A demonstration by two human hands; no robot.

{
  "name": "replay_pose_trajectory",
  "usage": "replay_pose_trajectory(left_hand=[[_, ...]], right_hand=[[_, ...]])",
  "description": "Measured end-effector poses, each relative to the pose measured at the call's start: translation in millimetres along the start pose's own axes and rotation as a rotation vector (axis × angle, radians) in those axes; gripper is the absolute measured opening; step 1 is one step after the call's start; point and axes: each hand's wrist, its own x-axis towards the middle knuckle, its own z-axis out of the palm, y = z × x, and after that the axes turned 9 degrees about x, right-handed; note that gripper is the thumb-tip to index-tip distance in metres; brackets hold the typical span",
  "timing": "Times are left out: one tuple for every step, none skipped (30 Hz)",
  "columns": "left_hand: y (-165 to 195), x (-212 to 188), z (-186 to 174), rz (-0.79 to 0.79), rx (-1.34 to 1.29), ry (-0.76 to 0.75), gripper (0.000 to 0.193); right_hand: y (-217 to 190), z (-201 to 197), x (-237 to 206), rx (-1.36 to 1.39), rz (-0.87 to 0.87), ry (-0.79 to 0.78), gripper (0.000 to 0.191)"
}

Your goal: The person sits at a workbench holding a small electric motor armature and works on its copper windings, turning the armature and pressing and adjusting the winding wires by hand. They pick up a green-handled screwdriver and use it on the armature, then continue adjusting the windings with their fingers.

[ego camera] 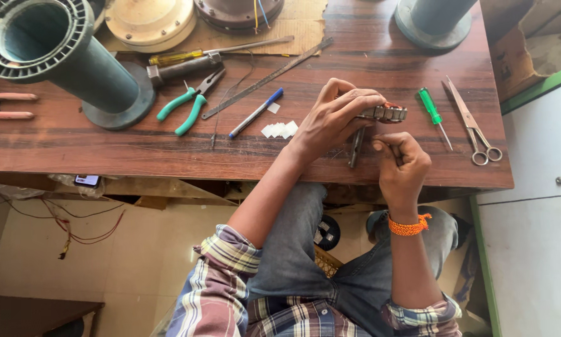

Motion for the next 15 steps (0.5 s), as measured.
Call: replay_pose_trajectory(left_hand=[[0, 1, -1, 0.009, 0.03, 0.017, 0.048], [2, 2, -1, 0.018, 0.059, 0.035, 0.05], [3, 2, -2, 0.029, 0.087, 0.052, 0.051], [4, 2, -4, 0.071, 0.129, 0.078, 0.049], [6, -1, -6, 0.111, 0.169, 0.104, 0.047], [8, -4, -7, 0.148, 0.207, 0.13, 0.044], [11, -7, -7, 0.205, 0.256, 0.145, 0.045], [14, -10, -7, 0.264, 0.305, 0.16, 0.045], [16, -12, -7, 0.322, 0.354, 0.175, 0.046], [18, -14, -7, 0.317, 0.367, 0.158, 0.041], [19, -16, -8, 0.31, 0.381, 0.141, 0.037], [19, -17, -9, 0.303, 0.397, 0.126, 0.033], [19, -16, -9, 0.309, 0.381, 0.132, 0.031], [19, -16, -10, 0.315, 0.365, 0.138, 0.03], [19, -15, -12, 0.322, 0.35, 0.144, 0.028]], right_hand=[[0, 1, 1, -0.014, 0.002, -0.007, 0.007], [-2, 1, 1, -0.029, 0.004, -0.014, 0.008], [-3, 1, 1, -0.045, 0.004, -0.019, 0.008], [-4, 0, 1, -0.035, -0.001, -0.023, 0.008], [-5, -2, 0, -0.027, -0.003, -0.028, 0.008], [-7, -4, -1, -0.02, -0.003, -0.033, 0.008], [-7, -6, -2, -0.035, -0.016, -0.027, 0.007], [-8, -8, -2, -0.049, -0.031, -0.019, 0.006], [-9, -9, -3, -0.063, -0.046, -0.012, 0.005], [-10, -10, -5, -0.078, -0.028, -0.004, 0.005], [-12, -11, -6, -0.093, -0.011, 0.0, 0.005], [-15, -12, -7, -0.106, 0.005, 0.003, 0.005], [-18, -12, -8, -0.123, 0.004, 0.002, 0.005], [-21, -11, -9, -0.138, 0.002, 0.001, 0.006], [-25, -10, -9, -0.152, 0.0, 0.0, 0.008]])
